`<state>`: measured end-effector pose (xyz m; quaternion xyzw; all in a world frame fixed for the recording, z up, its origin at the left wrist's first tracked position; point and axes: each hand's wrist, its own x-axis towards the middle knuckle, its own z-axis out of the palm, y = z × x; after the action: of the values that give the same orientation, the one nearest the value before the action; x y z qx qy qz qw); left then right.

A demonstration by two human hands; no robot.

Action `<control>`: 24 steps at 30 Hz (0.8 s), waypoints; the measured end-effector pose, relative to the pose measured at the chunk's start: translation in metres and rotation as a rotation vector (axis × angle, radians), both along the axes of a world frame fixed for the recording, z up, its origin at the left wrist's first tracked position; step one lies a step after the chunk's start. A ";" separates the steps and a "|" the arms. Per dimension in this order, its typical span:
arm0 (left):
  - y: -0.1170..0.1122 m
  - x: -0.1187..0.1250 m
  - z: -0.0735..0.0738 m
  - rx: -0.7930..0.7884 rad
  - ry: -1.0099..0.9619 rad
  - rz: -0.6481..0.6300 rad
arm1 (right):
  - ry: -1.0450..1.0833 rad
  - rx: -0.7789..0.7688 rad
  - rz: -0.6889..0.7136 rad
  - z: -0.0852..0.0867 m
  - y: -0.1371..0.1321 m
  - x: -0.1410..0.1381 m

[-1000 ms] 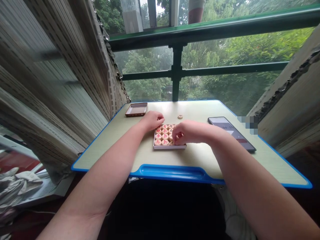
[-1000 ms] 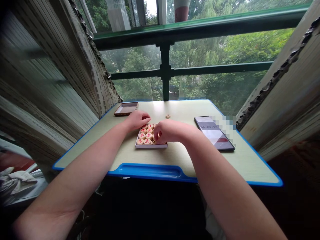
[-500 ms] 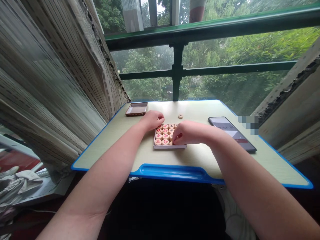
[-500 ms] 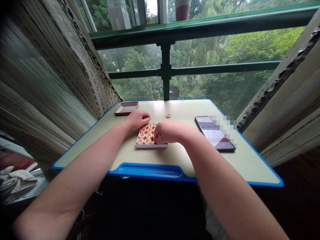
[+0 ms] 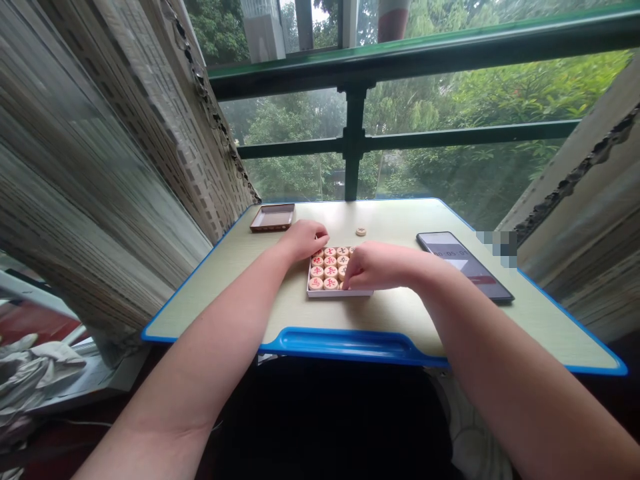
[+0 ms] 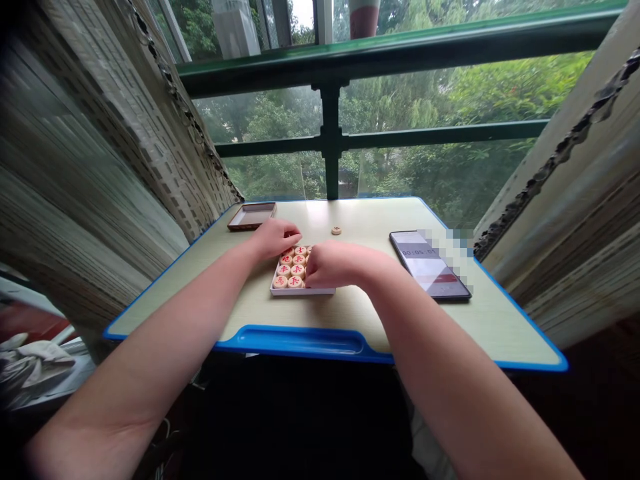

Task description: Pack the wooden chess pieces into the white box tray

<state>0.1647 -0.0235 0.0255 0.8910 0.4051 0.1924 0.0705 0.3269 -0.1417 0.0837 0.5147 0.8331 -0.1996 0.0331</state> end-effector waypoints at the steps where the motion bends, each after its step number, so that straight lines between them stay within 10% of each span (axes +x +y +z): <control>1: 0.000 0.000 0.000 -0.003 -0.002 0.000 | 0.015 0.018 0.009 0.000 0.001 0.001; 11: -0.003 -0.001 0.004 -0.032 -0.052 0.016 | 0.120 0.586 -0.347 -0.034 0.043 0.029; 24: -0.008 0.004 0.003 -0.160 -0.178 0.003 | 0.022 0.428 -0.411 -0.056 0.058 0.034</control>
<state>0.1684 -0.0314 0.0290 0.8614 0.4124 0.2378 0.1770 0.3606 -0.0833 0.0275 0.6656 0.7350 -0.0277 -0.1264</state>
